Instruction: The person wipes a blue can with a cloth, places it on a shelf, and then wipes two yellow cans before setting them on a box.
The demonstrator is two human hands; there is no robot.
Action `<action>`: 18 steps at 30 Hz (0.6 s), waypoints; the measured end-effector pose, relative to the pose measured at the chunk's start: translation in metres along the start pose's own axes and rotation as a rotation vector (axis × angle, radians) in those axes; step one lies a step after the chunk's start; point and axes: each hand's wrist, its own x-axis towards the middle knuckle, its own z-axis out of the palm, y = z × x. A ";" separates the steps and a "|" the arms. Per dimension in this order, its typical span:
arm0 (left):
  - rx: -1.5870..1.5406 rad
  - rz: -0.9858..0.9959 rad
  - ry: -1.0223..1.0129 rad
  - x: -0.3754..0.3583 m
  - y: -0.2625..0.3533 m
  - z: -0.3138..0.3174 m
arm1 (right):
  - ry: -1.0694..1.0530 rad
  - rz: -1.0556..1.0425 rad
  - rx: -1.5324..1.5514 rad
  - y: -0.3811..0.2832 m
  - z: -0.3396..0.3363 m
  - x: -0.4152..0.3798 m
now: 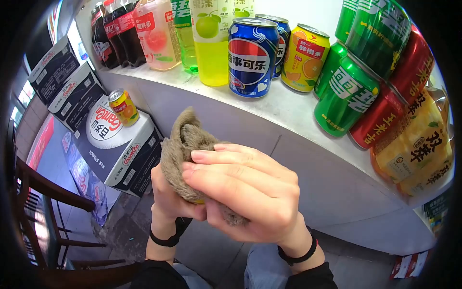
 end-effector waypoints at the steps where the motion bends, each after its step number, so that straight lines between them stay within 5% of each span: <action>1: 0.051 0.014 0.004 0.000 0.001 -0.001 | 0.000 0.001 0.001 0.001 -0.001 -0.002; 6: -0.163 -0.067 0.015 -0.008 -0.004 0.004 | 0.088 0.159 0.331 0.015 -0.014 -0.012; 11: -0.031 -0.001 -0.077 -0.007 0.002 -0.006 | 0.305 0.690 0.195 0.016 -0.032 -0.017; 14: -0.048 -0.034 -0.059 -0.006 0.002 -0.016 | 0.498 0.597 0.314 0.007 -0.028 -0.008; 18: 0.073 0.002 0.001 0.007 0.010 -0.022 | 0.189 0.230 0.281 0.003 -0.012 -0.016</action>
